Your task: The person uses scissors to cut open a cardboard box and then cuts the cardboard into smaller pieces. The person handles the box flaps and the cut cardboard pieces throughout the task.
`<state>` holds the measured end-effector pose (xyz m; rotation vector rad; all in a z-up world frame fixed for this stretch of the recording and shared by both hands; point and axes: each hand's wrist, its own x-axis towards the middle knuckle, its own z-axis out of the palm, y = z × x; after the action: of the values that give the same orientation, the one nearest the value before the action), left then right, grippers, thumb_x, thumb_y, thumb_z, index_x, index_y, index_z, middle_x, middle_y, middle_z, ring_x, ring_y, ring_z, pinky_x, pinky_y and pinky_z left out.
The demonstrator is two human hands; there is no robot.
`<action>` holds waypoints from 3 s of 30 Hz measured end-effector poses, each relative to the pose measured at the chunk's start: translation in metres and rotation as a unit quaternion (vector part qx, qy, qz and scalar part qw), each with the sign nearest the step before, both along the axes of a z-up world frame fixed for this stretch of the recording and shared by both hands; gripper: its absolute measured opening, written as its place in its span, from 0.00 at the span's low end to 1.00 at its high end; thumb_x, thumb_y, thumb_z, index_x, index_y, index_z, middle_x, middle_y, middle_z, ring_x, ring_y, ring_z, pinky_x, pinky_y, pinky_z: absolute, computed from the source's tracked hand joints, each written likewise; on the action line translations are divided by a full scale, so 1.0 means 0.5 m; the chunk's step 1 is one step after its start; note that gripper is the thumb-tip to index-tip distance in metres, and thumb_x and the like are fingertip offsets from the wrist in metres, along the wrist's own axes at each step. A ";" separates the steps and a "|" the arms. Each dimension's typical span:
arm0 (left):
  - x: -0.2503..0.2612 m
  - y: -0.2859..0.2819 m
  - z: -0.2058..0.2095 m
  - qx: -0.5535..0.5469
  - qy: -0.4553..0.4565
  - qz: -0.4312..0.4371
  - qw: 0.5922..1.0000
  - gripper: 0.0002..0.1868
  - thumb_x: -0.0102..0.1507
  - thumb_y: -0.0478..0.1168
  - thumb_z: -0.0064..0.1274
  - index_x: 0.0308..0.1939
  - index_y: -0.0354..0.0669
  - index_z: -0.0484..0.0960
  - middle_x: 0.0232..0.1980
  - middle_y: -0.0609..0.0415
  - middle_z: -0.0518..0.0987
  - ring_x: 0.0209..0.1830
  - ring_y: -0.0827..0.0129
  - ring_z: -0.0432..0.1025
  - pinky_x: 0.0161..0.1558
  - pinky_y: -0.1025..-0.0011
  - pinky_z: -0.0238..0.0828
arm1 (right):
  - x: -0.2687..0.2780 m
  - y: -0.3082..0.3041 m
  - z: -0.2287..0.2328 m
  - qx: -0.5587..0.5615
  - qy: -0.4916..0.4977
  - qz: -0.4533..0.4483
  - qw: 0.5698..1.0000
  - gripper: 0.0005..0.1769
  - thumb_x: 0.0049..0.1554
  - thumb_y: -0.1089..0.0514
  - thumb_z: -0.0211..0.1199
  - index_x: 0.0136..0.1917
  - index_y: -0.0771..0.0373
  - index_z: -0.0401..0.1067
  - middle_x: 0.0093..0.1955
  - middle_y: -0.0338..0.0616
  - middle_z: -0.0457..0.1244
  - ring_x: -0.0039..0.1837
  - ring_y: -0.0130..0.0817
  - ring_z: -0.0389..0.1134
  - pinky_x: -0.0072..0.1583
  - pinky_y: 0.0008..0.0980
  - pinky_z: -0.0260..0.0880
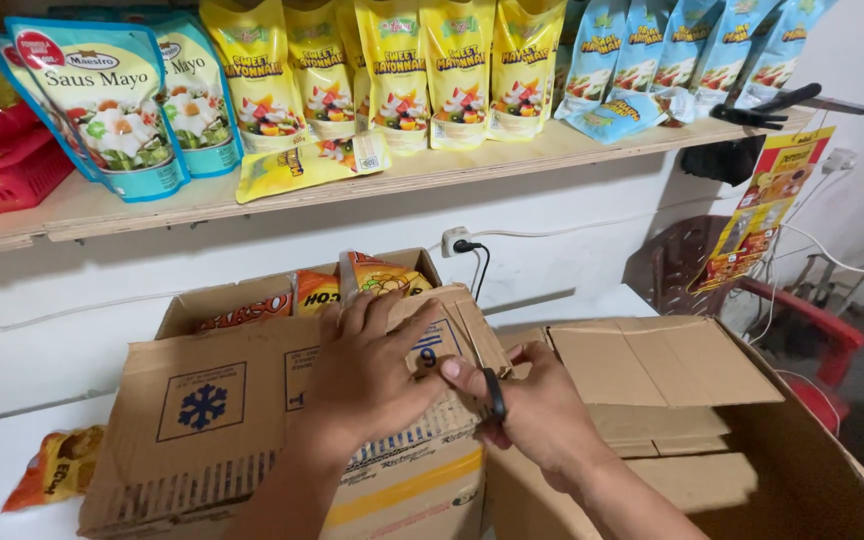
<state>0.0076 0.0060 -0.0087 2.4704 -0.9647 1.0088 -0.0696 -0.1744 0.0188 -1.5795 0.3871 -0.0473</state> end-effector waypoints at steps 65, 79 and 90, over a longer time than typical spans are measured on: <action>-0.111 -0.106 0.169 -0.039 0.533 -0.148 0.832 0.26 0.57 0.55 0.61 0.53 0.46 0.84 0.42 0.52 0.87 0.42 0.71 0.80 0.47 0.69 0.76 | -0.091 -0.203 -0.035 0.032 -0.003 0.202 0.979 0.30 0.41 0.53 0.81 0.55 0.68 0.78 0.41 0.46 0.75 0.44 0.28 0.74 0.49 0.31 0.73; -0.112 -0.097 0.143 -0.065 0.610 -0.190 0.766 0.23 0.59 0.52 0.63 0.48 0.39 0.86 0.39 0.54 0.86 0.36 0.75 0.77 0.43 0.72 0.75 | -0.085 -0.191 -0.059 0.065 -0.066 0.244 0.965 0.27 0.44 0.56 0.78 0.55 0.70 0.79 0.42 0.43 0.74 0.44 0.26 0.71 0.48 0.29 0.71; -0.111 -0.075 0.142 0.008 0.594 -0.101 0.798 0.23 0.58 0.56 0.63 0.44 0.40 0.86 0.35 0.53 0.85 0.34 0.73 0.77 0.40 0.70 0.74 | -0.064 -0.164 -0.088 0.025 -0.108 0.245 0.963 0.22 0.49 0.54 0.78 0.49 0.74 0.80 0.40 0.42 0.73 0.44 0.25 0.69 0.50 0.29 0.70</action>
<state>-0.0480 -0.0313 0.0623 2.2355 -0.6946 -0.6440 -0.1016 -0.2562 -0.0250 -1.5622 -0.1780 0.1698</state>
